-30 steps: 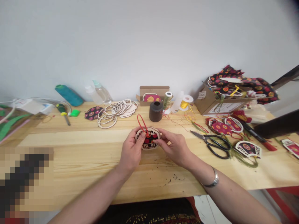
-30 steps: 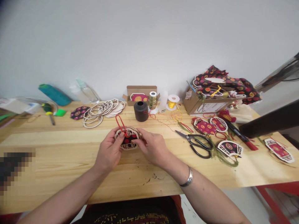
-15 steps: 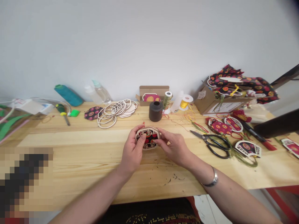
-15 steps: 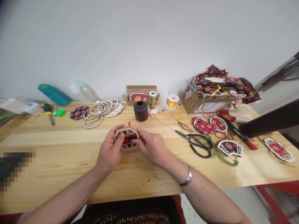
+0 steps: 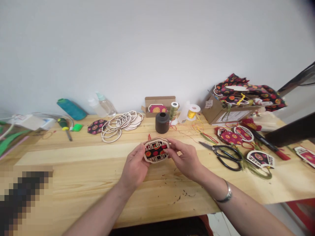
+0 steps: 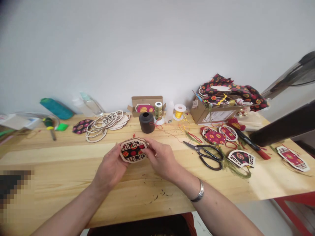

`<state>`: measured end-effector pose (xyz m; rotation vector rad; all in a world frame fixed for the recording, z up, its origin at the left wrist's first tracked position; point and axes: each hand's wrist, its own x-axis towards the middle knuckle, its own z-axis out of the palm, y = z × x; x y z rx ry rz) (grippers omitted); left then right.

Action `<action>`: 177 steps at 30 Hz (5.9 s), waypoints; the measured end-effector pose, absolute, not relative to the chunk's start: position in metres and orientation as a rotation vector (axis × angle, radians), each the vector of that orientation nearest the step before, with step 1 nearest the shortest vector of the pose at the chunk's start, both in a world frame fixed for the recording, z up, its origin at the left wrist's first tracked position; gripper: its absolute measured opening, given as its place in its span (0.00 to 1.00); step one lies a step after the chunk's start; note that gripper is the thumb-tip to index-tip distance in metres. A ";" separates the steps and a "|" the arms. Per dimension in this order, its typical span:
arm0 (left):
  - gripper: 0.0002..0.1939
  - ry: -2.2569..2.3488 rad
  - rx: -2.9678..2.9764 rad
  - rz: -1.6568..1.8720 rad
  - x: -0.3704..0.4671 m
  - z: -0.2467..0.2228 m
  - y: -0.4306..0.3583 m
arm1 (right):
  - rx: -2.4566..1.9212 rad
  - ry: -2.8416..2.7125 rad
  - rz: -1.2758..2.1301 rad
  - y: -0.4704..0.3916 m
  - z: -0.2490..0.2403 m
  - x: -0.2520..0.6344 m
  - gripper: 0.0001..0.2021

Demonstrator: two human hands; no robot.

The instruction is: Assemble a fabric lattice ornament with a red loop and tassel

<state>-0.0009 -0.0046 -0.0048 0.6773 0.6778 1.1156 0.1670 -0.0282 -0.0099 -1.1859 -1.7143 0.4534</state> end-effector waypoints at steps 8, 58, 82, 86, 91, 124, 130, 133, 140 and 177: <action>0.16 0.548 0.560 0.894 -0.007 -0.002 -0.003 | -1.195 -1.819 0.168 -0.027 -0.011 0.170 0.13; 0.24 0.524 0.431 0.828 -0.004 0.000 -0.003 | -1.161 -1.756 0.252 -0.026 -0.006 0.169 0.11; 0.24 0.389 0.785 0.426 -0.022 -0.005 0.002 | -0.887 -1.726 0.934 -0.014 -0.001 0.186 0.09; 0.23 0.450 0.765 0.538 -0.019 -0.005 0.001 | -1.022 -1.781 0.776 -0.017 0.004 0.187 0.21; 0.21 0.551 0.748 0.700 -0.015 -0.004 0.000 | -1.020 -2.066 0.516 -0.024 0.008 0.184 0.48; 0.29 0.595 0.746 0.796 -0.009 -0.006 -0.003 | -1.037 -2.165 0.304 -0.026 0.006 0.177 0.36; 0.30 0.587 0.755 0.797 -0.010 -0.010 -0.001 | -1.069 -2.175 0.274 -0.026 0.005 0.177 0.37; 0.30 0.589 0.758 0.791 -0.010 -0.012 -0.001 | -1.066 -2.183 0.259 -0.026 0.005 0.177 0.38; 0.29 0.555 0.812 0.765 -0.011 -0.012 0.000 | -1.038 -2.185 0.251 -0.025 0.004 0.178 0.36; 0.22 0.422 1.022 0.253 -0.020 -0.001 0.002 | -0.733 -1.994 0.956 -0.021 0.021 0.192 0.10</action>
